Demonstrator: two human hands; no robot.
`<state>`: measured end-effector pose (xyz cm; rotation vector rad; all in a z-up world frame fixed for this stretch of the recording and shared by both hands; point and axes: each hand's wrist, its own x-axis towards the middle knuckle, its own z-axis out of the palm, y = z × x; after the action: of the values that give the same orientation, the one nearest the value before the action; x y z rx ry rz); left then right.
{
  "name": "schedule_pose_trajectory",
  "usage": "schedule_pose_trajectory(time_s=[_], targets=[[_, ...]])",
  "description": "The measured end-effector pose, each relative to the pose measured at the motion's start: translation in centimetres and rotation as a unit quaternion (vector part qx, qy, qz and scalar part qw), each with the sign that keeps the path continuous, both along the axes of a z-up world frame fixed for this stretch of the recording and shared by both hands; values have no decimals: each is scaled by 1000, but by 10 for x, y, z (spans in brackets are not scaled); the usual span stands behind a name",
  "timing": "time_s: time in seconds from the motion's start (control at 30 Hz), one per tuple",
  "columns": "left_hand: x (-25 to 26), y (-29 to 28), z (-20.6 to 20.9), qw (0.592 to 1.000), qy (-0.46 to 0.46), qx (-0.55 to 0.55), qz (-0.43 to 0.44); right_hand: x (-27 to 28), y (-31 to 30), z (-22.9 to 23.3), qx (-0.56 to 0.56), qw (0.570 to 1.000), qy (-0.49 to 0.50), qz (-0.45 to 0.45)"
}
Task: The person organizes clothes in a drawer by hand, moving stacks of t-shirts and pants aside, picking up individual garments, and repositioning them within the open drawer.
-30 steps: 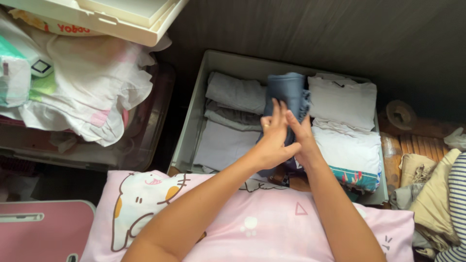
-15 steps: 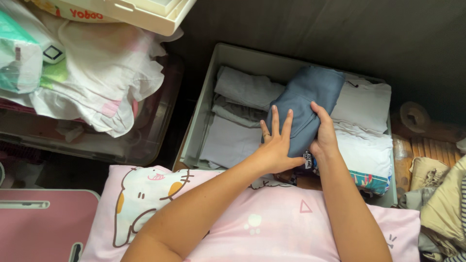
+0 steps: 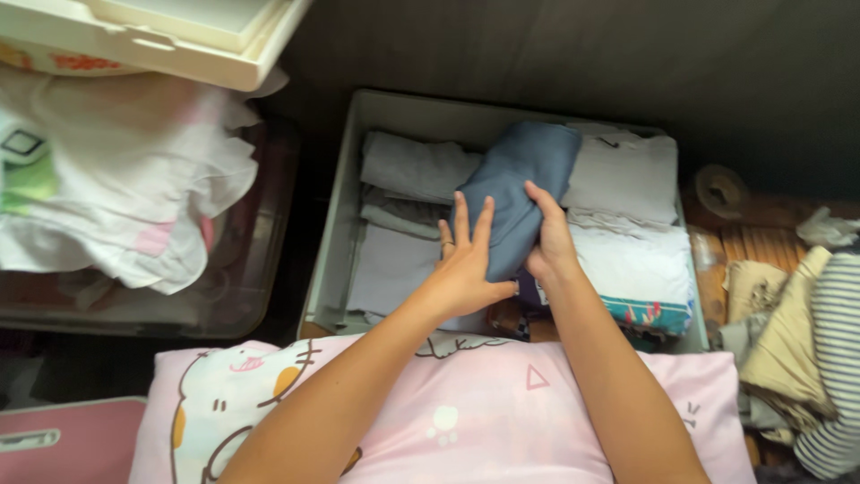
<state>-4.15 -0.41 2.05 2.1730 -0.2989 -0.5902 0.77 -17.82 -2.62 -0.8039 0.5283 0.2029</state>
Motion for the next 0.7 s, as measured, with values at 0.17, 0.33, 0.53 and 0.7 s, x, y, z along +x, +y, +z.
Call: schedule_pose_trajectory(time_s=[0.17,0.33,0.53,0.7], targets=[[0,-5,1,1000,21,6,-8,-4,0,7,-3,1000,2,-11],[1,-9,-7,1000,20,1,-10,-6,-2,13,-11,1000,19,-10],[1,-12,-9,1000,-4,3,-11,-3,-7,6,-37,999,13,-12],[2,-11,-11,1000,-10,9,-15,-3,-8,0,-12,1000,6,-14]])
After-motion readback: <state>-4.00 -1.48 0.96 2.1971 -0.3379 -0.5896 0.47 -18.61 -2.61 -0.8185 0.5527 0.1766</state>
